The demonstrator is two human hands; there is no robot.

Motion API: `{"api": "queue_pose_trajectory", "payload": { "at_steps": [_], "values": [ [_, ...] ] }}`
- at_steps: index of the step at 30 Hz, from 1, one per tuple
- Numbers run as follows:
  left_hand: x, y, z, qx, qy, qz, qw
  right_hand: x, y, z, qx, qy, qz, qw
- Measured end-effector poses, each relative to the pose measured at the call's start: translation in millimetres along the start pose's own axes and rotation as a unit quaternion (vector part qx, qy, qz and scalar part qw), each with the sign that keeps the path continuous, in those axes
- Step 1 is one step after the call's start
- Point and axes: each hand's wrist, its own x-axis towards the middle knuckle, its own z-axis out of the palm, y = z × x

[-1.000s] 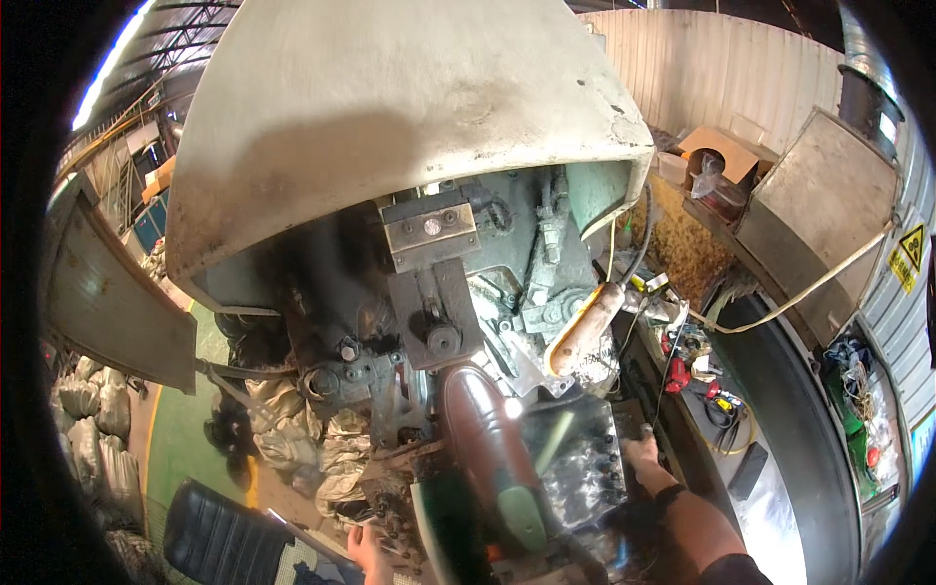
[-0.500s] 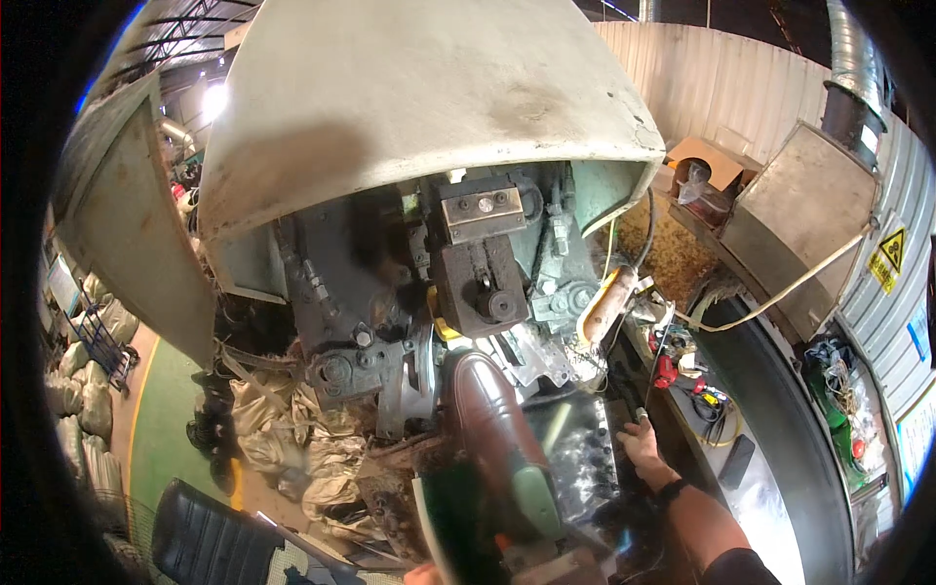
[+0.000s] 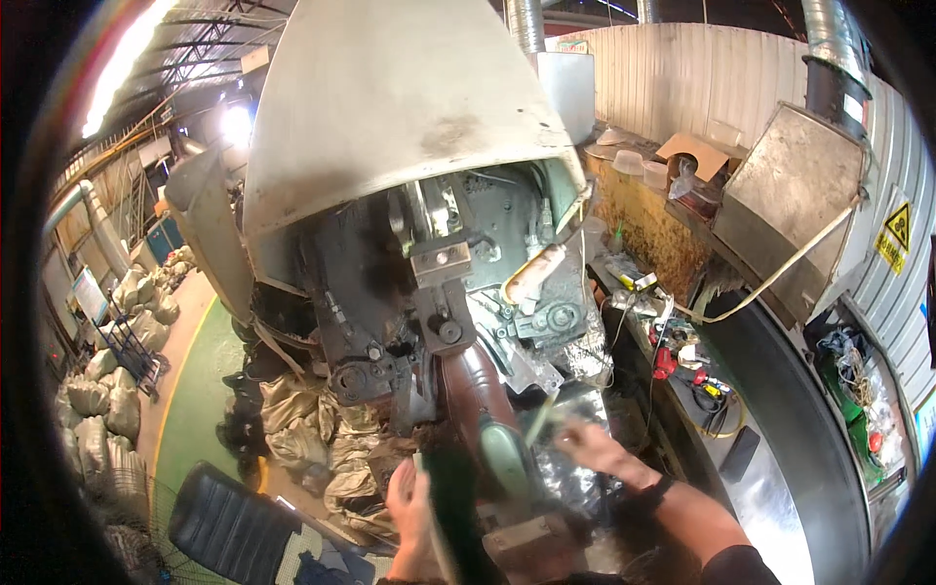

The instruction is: Apply a shoe upper to a last using a lasting machine and check the alignment.

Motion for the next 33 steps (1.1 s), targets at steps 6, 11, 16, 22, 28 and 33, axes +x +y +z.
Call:
{"api": "queue_pose_trajectory", "payload": {
  "at_steps": [6, 11, 16, 22, 28, 33],
  "values": [
    [-21, 77, 127, 0.240, -0.061, 0.194, 0.949, -19, -23, 23, -0.264, -0.022, -0.058, 0.963],
    [-12, 48, 140, 0.150, -0.041, 0.216, 0.964, -22, -12, 26, -0.139, 0.086, -0.058, 0.985],
    [-10, 45, 138, 0.145, -0.037, 0.231, 0.961, -27, -20, 25, -0.190, 0.108, -0.075, 0.973],
    [-7, 41, 142, 0.122, -0.038, 0.225, 0.966, -28, -17, 21, -0.173, 0.123, -0.099, 0.972],
    [-8, 39, 140, 0.124, -0.036, 0.239, 0.962, -26, -14, 23, -0.158, 0.140, -0.123, 0.970],
    [-5, 35, 138, 0.123, -0.040, 0.239, 0.962, -25, -14, 24, -0.156, 0.143, -0.123, 0.970]
  ]
}}
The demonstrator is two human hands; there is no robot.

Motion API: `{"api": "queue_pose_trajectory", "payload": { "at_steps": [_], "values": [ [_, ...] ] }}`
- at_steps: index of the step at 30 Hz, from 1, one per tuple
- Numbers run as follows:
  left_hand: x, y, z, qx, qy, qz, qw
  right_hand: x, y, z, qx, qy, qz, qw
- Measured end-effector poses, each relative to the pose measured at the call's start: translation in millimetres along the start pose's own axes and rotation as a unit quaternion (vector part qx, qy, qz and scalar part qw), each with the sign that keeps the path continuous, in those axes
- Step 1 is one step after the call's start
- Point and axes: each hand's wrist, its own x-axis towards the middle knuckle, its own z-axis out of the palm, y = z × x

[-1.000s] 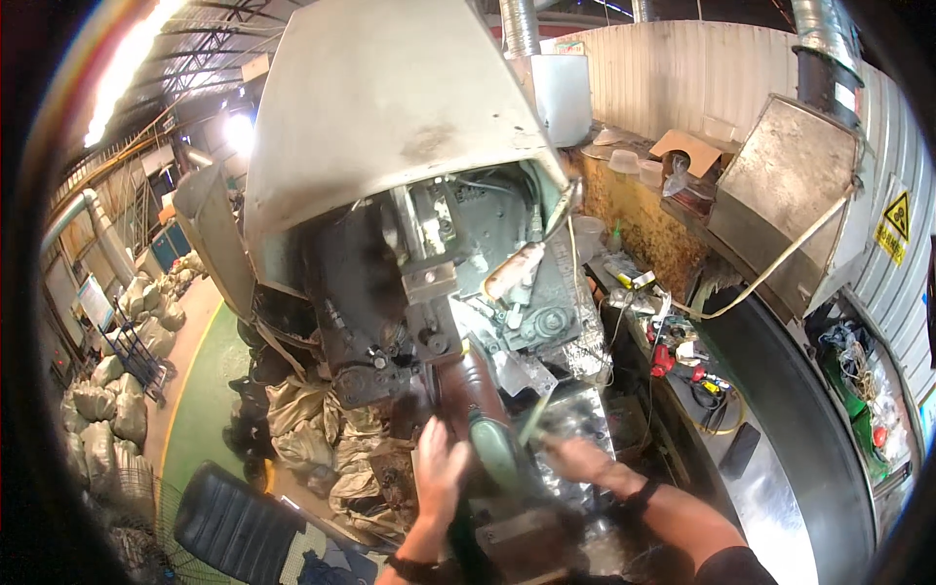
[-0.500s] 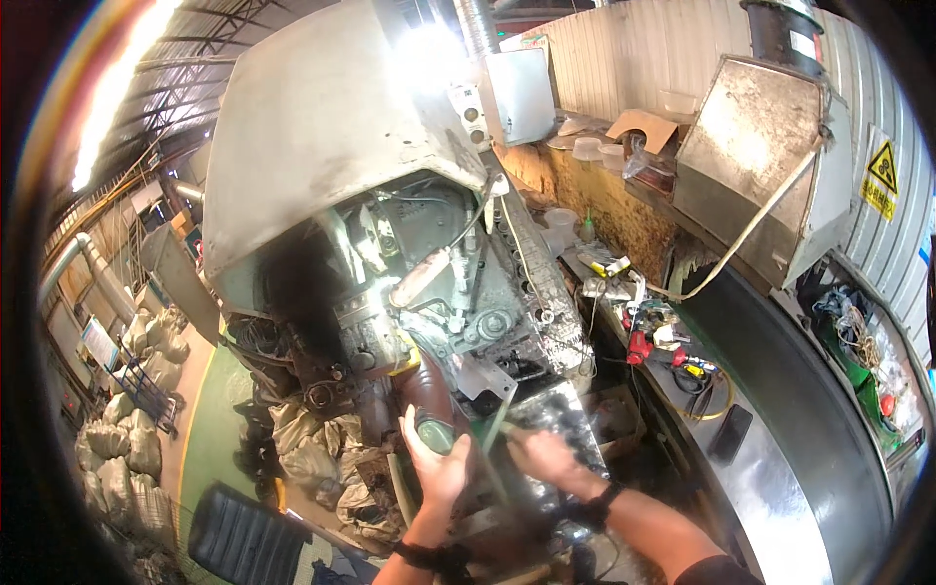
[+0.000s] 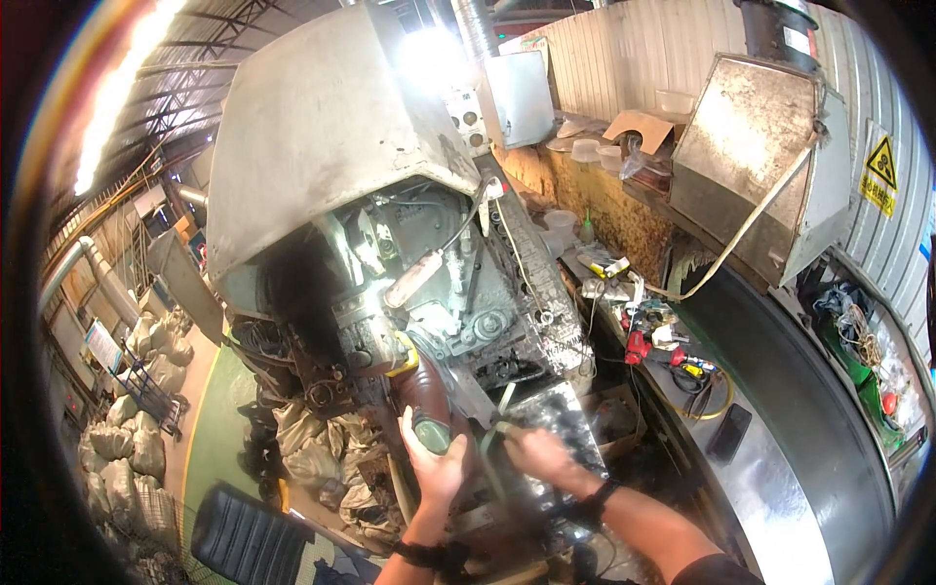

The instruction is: Apply a shoe upper to a last using a lasting machine and check the alignment.

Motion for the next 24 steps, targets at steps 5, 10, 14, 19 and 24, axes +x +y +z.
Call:
{"api": "queue_pose_trajectory", "payload": {
  "at_steps": [5, 10, 14, 19, 24],
  "values": [
    [-3.2, -1.2, 0.1, -0.036, -0.001, -0.011, 0.999, -3.7, -5.6, -5.3, -0.003, 0.004, 0.011, 1.000],
    [-4.4, 0.6, 1.2, -0.046, 0.000, 0.000, 0.999, -4.5, -3.6, -4.4, 0.001, 0.005, 0.011, 1.000],
    [-4.4, 1.6, 1.0, -0.064, 0.002, -0.014, 0.998, -4.5, -5.1, -5.1, 0.012, 0.000, 0.016, 1.000],
    [-4.3, 3.1, 0.6, -0.061, -0.003, -0.009, 0.998, -3.5, -3.4, -3.6, 0.003, -0.003, 0.020, 1.000],
    [-2.9, -0.3, 0.0, -0.050, -0.003, 0.005, 0.999, -4.6, -7.8, -6.6, 0.007, 0.016, 0.015, 1.000]
  ]
}}
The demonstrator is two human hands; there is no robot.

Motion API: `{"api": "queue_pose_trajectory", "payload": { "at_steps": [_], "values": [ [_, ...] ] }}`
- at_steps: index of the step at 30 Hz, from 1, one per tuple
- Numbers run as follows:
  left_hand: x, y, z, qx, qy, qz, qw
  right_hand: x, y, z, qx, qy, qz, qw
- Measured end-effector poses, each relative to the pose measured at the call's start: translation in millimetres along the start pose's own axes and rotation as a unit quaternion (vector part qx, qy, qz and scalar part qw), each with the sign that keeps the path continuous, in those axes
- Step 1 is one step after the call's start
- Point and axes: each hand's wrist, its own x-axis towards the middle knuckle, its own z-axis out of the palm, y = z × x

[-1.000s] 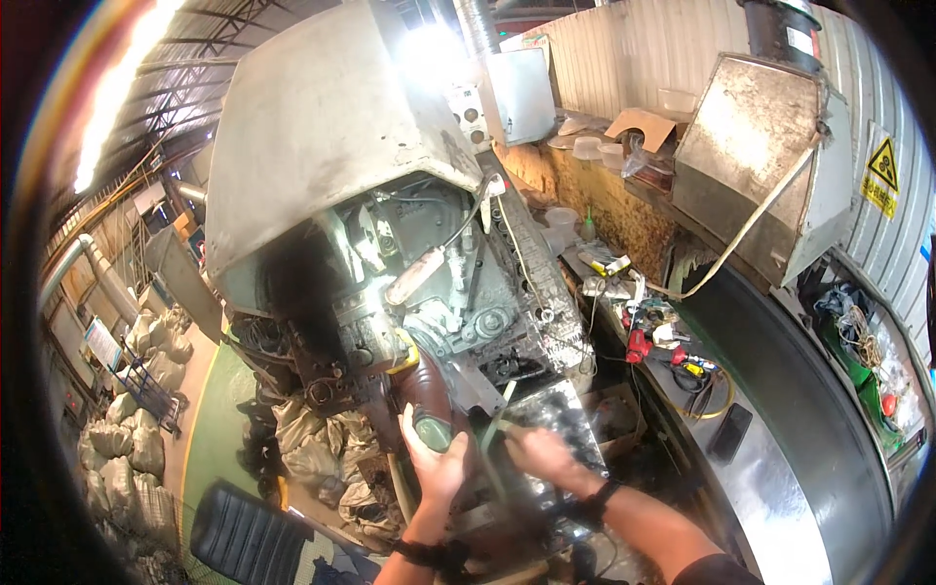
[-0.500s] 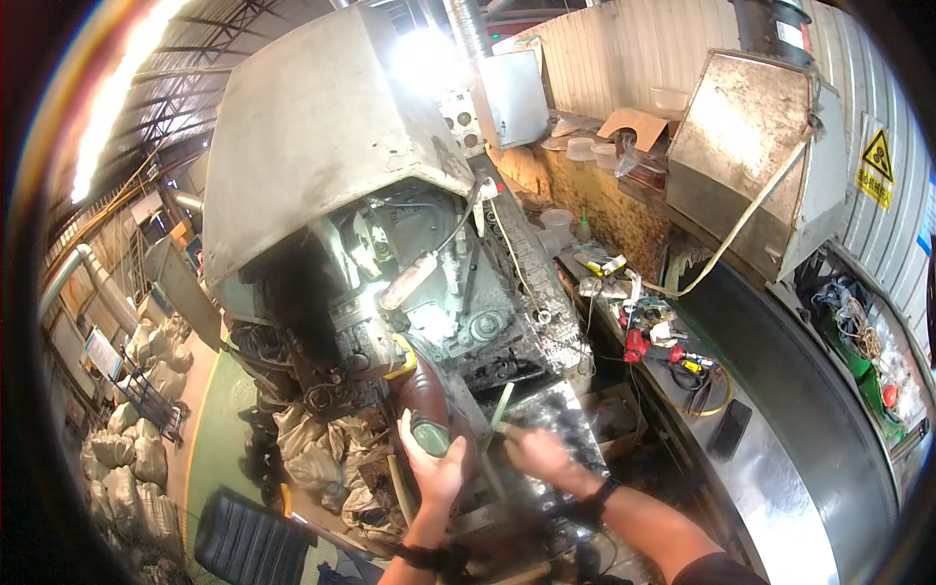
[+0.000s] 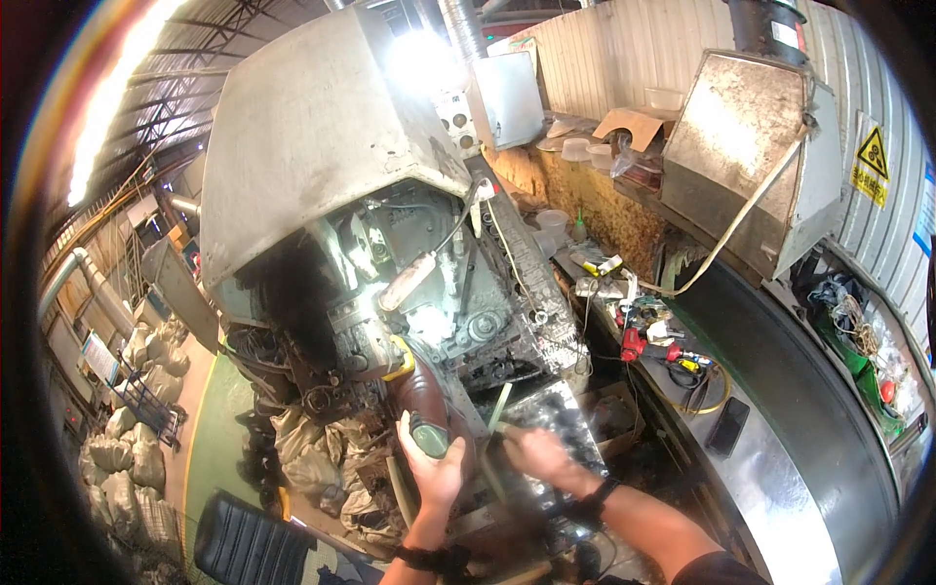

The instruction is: Apply a shoe upper to a last using a lasting machine and check the alignment.

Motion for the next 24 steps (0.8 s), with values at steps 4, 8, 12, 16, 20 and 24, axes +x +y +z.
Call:
{"api": "queue_pose_trajectory", "payload": {
  "at_steps": [4, 8, 12, 16, 20, 24],
  "values": [
    [-1.2, -2.0, -0.6, 0.009, 0.001, -0.003, 1.000, -0.3, -0.8, -1.2, 0.002, -0.017, 0.015, 1.000],
    [-1.0, 0.6, -0.1, 0.007, 0.000, -0.007, 1.000, -0.1, -0.3, -0.4, -0.002, -0.018, 0.018, 1.000],
    [-0.9, 3.1, 0.8, -0.014, 0.003, -0.024, 1.000, -0.2, 0.2, 1.4, -0.012, -0.018, 0.022, 1.000],
    [-1.3, 3.1, 0.0, -0.001, 0.000, -0.016, 1.000, -0.3, 0.1, 1.8, 0.000, -0.007, 0.015, 1.000],
    [-1.6, 1.4, -3.0, 0.043, -0.004, 0.000, 0.999, 0.3, -1.5, 2.5, -0.027, -0.010, 0.018, 0.999],
    [-2.5, 2.3, -2.8, 0.050, -0.001, -0.005, 0.999, -0.4, -3.9, 1.3, -0.020, -0.004, 0.019, 1.000]
  ]
}}
